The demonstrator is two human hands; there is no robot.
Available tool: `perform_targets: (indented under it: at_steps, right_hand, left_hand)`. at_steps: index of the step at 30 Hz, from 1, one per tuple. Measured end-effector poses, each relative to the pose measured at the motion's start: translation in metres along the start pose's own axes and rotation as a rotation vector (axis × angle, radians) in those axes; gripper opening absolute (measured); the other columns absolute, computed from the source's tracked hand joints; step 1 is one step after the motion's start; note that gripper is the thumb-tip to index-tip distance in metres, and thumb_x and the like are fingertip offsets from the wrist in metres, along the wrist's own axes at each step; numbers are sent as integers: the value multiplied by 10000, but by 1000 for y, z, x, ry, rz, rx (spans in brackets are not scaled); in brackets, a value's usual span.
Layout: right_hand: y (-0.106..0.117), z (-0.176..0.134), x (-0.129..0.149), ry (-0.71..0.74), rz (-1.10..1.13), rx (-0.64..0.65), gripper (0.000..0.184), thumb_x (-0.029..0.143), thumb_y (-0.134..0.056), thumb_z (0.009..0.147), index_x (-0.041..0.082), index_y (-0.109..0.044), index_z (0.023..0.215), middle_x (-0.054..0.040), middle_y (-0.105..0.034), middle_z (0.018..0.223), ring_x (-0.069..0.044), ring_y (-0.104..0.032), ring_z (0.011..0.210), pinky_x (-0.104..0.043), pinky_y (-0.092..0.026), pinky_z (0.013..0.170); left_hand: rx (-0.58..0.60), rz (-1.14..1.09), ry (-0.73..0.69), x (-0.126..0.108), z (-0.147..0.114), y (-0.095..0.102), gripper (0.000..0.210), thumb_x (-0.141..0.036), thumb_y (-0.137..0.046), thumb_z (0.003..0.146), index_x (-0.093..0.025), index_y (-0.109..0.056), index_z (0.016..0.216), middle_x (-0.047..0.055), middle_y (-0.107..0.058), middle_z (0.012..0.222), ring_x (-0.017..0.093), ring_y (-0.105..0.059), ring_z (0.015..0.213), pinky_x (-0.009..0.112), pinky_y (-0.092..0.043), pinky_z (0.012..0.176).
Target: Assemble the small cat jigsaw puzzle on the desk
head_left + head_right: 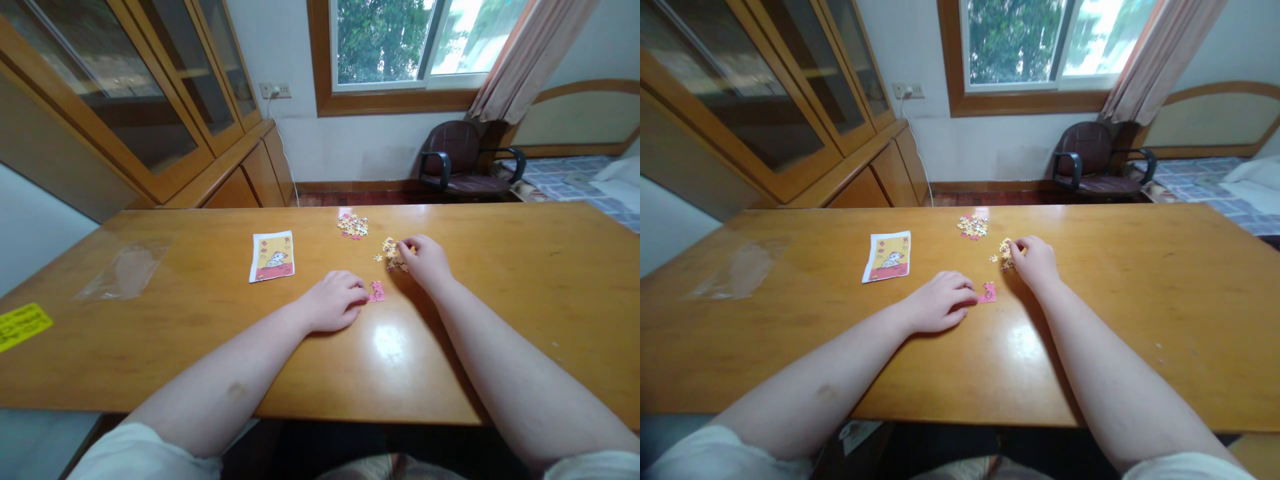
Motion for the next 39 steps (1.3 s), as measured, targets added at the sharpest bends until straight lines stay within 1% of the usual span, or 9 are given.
perform_targets:
  at_steps: [5,9,18,25,28,32,34,37,39]
  right_hand:
    - [-5,6,-18,-111,43,3,321,399,-472,845,174,-692,785,-102,-692,863,-231,-596,827,-335,-426,766]
    - [-11,10,-36,-238,192,-14,348,429,-488,814,154,-699,785,-101,-699,820,-231,-606,794,-333,-432,748]
    - [-28,17,-60,-391,599,-104,384,509,-579,703,150,-712,741,-43,-679,728,-192,-595,750,-293,-434,719]
    - [-35,20,-56,-386,550,44,343,469,-571,690,155,-707,701,-35,-668,649,-192,-581,675,-283,-405,634]
    - [-36,23,-58,-379,524,58,303,417,-546,682,161,-708,695,-32,-667,650,-193,-581,675,-280,-398,622]
    - [-35,25,-60,-355,532,23,290,363,-497,669,172,-710,716,-26,-661,675,-190,-577,687,-275,-394,618]
    - [-33,24,-61,-355,511,-5,280,361,-490,669,178,-698,710,-19,-645,655,-190,-566,675,-276,-385,607]
    - [-31,24,-60,-345,481,-31,264,363,-466,688,190,-664,670,-17,-625,623,-192,-555,665,-276,-378,604]
    - [-31,25,-59,-329,470,-38,258,357,-447,702,197,-641,648,-15,-613,609,-188,-547,656,-273,-376,603]
  left_hand:
    - [44,35,27,-10,2,-21,702,-506,-500,861,-200,-310,1463,142,-244,1564,322,-191,1437,529,-181,1142]
    - [124,46,30,-11,5,-39,742,-561,-418,888,-204,-205,1503,120,-197,1582,292,-132,1462,547,-112,1158]
    - [164,23,-70,-27,4,-49,786,-605,-341,898,-164,-149,1519,137,-162,1583,273,-120,1468,547,-50,1168]
    - [-35,61,-20,-33,5,-18,612,-485,-452,898,-221,-366,1443,111,-276,1557,278,-219,1443,526,-86,1179]
    - [-102,64,181,-17,16,2,501,-412,-488,887,-207,-503,1343,112,-381,1507,288,-330,1392,517,-194,1163]
    - [-102,-1,430,26,41,20,392,-371,-512,864,-173,-636,1178,131,-612,1282,310,-553,1187,479,-409,1034]
    - [-183,-54,519,51,51,24,330,-334,-495,871,-177,-671,1102,119,-665,1189,289,-610,1094,436,-462,974]
    - [-378,-94,517,72,58,22,293,-210,-455,872,-181,-680,1057,92,-682,1135,237,-619,1052,392,-476,953]
    - [-376,-59,382,70,65,11,300,-167,-453,863,-201,-683,1052,69,-678,1147,219,-592,1093,401,-436,1008]
Point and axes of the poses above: each hand's wrist, its own z-axis towards the middle knuckle, its own y-axis out of the back of the hand, x = y × z, the point moved 6 cm from there along z, towards the middle knuckle
